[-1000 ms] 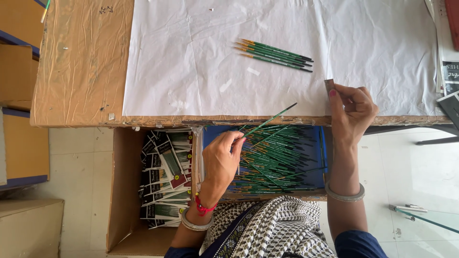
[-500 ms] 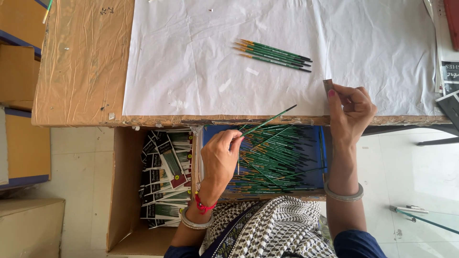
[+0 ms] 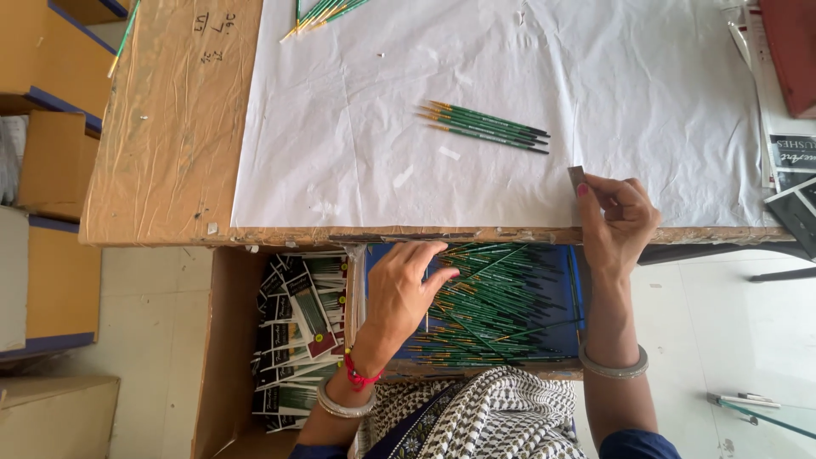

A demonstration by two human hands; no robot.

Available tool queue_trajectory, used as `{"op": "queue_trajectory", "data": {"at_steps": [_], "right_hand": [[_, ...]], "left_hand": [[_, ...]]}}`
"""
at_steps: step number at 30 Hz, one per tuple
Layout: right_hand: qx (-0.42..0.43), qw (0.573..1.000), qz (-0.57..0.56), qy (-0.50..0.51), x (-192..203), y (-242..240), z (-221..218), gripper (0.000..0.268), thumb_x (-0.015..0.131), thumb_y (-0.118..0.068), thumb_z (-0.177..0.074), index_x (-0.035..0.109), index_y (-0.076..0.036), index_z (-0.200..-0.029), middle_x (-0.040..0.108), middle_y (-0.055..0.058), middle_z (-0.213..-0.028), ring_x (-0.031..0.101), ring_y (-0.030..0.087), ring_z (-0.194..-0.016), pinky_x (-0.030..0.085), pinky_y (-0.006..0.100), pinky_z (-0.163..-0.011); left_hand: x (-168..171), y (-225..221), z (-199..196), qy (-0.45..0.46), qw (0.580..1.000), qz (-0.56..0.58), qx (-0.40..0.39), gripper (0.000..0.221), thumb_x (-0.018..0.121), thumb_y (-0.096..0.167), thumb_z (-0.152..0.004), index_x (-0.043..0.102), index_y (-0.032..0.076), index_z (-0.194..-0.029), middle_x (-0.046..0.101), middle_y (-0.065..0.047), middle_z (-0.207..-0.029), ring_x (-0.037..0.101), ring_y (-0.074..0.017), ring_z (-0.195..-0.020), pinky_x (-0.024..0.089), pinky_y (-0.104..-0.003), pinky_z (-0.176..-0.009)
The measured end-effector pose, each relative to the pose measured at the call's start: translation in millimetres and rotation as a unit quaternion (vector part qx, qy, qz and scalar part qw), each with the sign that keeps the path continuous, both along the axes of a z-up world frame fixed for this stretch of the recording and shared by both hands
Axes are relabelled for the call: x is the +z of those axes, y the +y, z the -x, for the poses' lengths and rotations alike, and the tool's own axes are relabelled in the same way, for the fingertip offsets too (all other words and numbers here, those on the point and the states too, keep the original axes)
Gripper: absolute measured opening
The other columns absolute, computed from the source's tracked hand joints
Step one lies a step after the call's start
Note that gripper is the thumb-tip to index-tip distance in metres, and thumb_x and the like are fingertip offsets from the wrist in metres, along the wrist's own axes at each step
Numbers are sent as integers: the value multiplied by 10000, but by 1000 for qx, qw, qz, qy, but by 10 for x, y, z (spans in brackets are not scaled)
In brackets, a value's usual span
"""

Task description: Assembling paintbrushes by taking them from a box and applying protective sleeves to the tips.

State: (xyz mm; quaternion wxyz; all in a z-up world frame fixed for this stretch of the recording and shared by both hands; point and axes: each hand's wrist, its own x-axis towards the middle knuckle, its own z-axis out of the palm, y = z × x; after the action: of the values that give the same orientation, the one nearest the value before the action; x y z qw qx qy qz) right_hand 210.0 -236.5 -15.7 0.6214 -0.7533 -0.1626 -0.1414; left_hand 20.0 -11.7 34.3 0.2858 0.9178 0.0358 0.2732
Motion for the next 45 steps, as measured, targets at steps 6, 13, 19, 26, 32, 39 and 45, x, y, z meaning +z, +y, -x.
{"op": "queue_trajectory", "data": {"at_steps": [6,13,19,26,32,39,45], "right_hand": [[4,1000,-1,-4,-3,7,7,149,761,7,-964,777,12,-1112,603,0,-916,528,44,-792,396,192,-671],[4,1000,-22,5,42,40,23,163,743,34,-952,768,22,-1113,632,11,-937,583,47,-819,484,181,-746],[-3,1000,-16,13,44,46,25,147,739,46,-946,762,34,-1090,648,25,-938,630,55,-851,536,192,-785],[10,999,-40,11,51,36,32,155,730,38,-959,758,24,-1111,668,34,-973,667,84,-886,565,215,-822],[-11,1000,-6,5,-13,15,9,147,769,3,-959,776,19,-1105,612,9,-914,555,54,-800,425,190,-698],[6,1000,-27,2,-34,5,16,127,774,3,-979,778,21,-1105,567,-25,-913,519,28,-789,395,178,-675],[0,1000,-13,-2,-42,-8,8,117,773,12,-988,784,30,-1103,562,-12,-918,493,31,-772,396,180,-680]], "left_hand": [[-89,553,-865,-14,991,-126,-45,40,725,54,-929,736,46,-967,744,-97,-903,712,-253,-819,564,-365,-707],[-199,1003,-1890,-19,964,-244,-100,116,632,14,-842,684,41,-741,697,-119,-808,699,-319,-839,568,-423,-713],[-366,1050,-2016,33,949,-297,-98,175,623,20,-838,663,57,-672,672,-139,-749,699,-304,-755,566,-429,-664],[-103,717,-1216,86,956,-258,-107,84,646,39,-952,693,-30,-965,654,-105,-627,639,-210,-560,503,-374,-533],[96,323,-218,24,988,-120,-92,105,689,81,-937,700,8,-1011,724,-116,-809,701,-266,-719,550,-379,-637],[-90,138,152,60,992,113,3,153,759,97,-916,744,20,-1047,762,-138,-913,738,-271,-733,561,-356,-589],[-253,61,216,45,986,161,15,165,768,66,-905,740,1,-1054,760,-150,-937,742,-255,-734,560,-335,-576]]}}
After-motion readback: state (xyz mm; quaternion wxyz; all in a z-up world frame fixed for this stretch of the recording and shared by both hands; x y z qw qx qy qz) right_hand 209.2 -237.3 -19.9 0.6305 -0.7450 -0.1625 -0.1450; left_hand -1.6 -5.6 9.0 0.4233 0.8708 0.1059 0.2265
